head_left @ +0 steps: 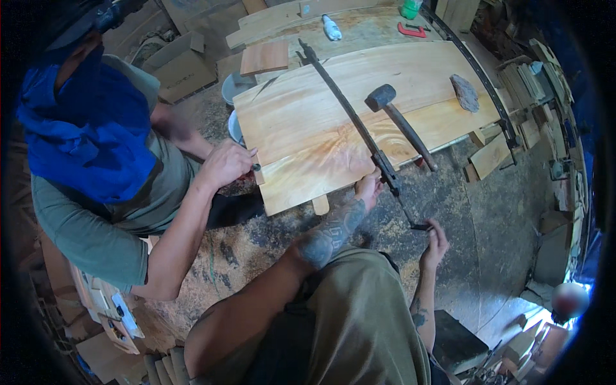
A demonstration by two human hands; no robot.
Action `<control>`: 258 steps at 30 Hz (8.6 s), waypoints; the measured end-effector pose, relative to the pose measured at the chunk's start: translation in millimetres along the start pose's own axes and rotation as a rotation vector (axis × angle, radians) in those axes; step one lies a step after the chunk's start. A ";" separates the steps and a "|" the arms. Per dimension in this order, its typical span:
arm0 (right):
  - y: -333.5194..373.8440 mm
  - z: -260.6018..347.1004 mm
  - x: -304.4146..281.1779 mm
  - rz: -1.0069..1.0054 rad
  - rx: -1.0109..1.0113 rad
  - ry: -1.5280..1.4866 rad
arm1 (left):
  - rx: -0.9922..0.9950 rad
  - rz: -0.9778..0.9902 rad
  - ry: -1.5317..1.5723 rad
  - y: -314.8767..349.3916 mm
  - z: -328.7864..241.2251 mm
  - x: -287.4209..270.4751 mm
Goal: Clamp and secure wooden boards together as part of furniture manufacturing.
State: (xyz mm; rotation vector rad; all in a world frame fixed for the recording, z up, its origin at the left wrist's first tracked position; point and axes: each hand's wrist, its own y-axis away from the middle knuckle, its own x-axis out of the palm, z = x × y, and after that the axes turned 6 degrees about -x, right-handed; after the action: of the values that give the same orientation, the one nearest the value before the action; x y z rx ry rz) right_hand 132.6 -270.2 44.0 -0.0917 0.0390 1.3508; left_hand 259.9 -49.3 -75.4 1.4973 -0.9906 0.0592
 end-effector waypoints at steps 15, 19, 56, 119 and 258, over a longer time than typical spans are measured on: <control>14.6 -91.6 0.2 0.513 0.582 0.043 | -0.008 0.019 -0.019 7.0 -0.7 4.0; -6.1 -105.7 2.0 0.376 0.405 0.333 | 0.002 0.031 -0.007 4.8 -0.6 1.3; -43.7 -78.5 -1.9 -0.154 0.396 -0.273 | 0.014 0.032 0.009 0.2 -1.9 -1.3; -36.7 -79.3 -12.7 -0.218 0.510 -0.364 | -0.006 0.054 0.009 9.1 -5.3 5.0; -19.0 -44.3 29.4 0.178 0.019 0.500 | 0.057 0.156 0.057 3.0 -2.3 -8.8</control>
State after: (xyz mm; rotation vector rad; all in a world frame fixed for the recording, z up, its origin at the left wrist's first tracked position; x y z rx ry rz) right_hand 158.6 -249.6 -1.6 -0.4161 0.4904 1.4764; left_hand 253.8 -42.3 -77.6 1.4595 -1.0657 0.2426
